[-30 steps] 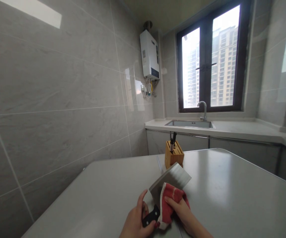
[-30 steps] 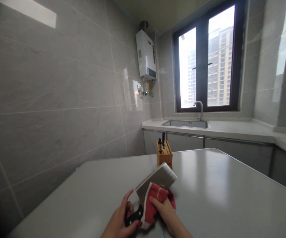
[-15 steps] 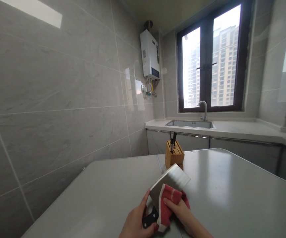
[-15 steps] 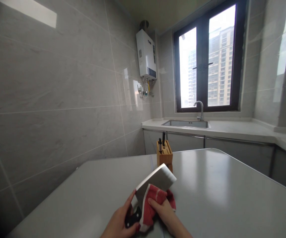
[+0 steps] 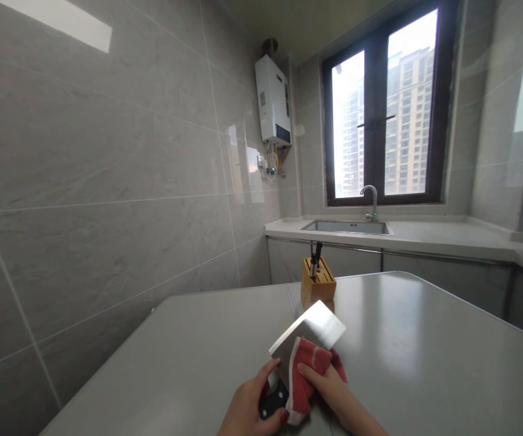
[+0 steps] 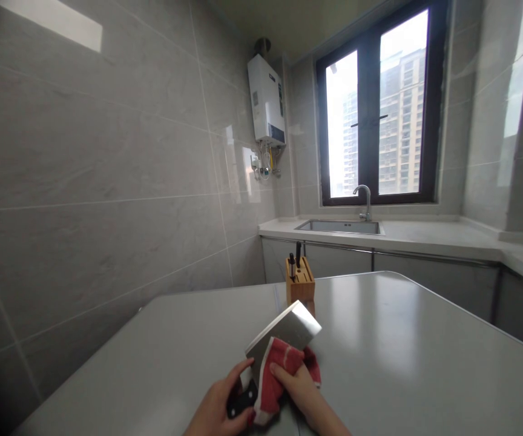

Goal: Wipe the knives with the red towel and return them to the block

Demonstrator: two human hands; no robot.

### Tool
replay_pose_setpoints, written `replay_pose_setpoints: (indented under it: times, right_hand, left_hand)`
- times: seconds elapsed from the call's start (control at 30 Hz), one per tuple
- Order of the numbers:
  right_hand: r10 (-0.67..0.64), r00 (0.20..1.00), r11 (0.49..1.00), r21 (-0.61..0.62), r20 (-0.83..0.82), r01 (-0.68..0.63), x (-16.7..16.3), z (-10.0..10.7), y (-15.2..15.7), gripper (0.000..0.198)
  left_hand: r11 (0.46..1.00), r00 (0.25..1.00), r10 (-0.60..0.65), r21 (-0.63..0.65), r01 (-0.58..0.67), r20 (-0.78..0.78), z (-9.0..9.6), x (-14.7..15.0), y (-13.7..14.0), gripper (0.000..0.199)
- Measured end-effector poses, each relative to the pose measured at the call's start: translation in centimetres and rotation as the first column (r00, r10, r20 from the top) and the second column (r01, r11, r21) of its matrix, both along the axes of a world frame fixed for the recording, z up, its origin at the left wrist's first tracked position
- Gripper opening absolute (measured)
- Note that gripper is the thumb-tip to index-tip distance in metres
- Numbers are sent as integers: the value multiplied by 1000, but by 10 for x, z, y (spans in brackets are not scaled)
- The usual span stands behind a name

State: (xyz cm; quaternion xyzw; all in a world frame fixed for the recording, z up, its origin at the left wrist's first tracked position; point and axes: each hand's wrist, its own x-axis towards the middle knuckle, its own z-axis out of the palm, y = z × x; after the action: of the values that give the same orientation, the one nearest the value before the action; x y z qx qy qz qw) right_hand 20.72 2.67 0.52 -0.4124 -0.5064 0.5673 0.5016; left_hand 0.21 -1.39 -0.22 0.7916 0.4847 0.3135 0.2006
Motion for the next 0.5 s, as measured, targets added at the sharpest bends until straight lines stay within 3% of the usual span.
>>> replay_pose_setpoints:
  times: [0.23, 0.5]
  right_hand:
    - [32, 999, 999, 11, 16, -32, 2, -1, 2, 55]
    - [32, 1000, 999, 25, 2, -32, 2, -5, 4, 55]
  left_hand:
    - [1000, 1000, 13, -13, -13, 28, -3, 0, 1, 90]
    - [1000, 999, 22, 0, -22, 24, -7, 1, 2, 77]
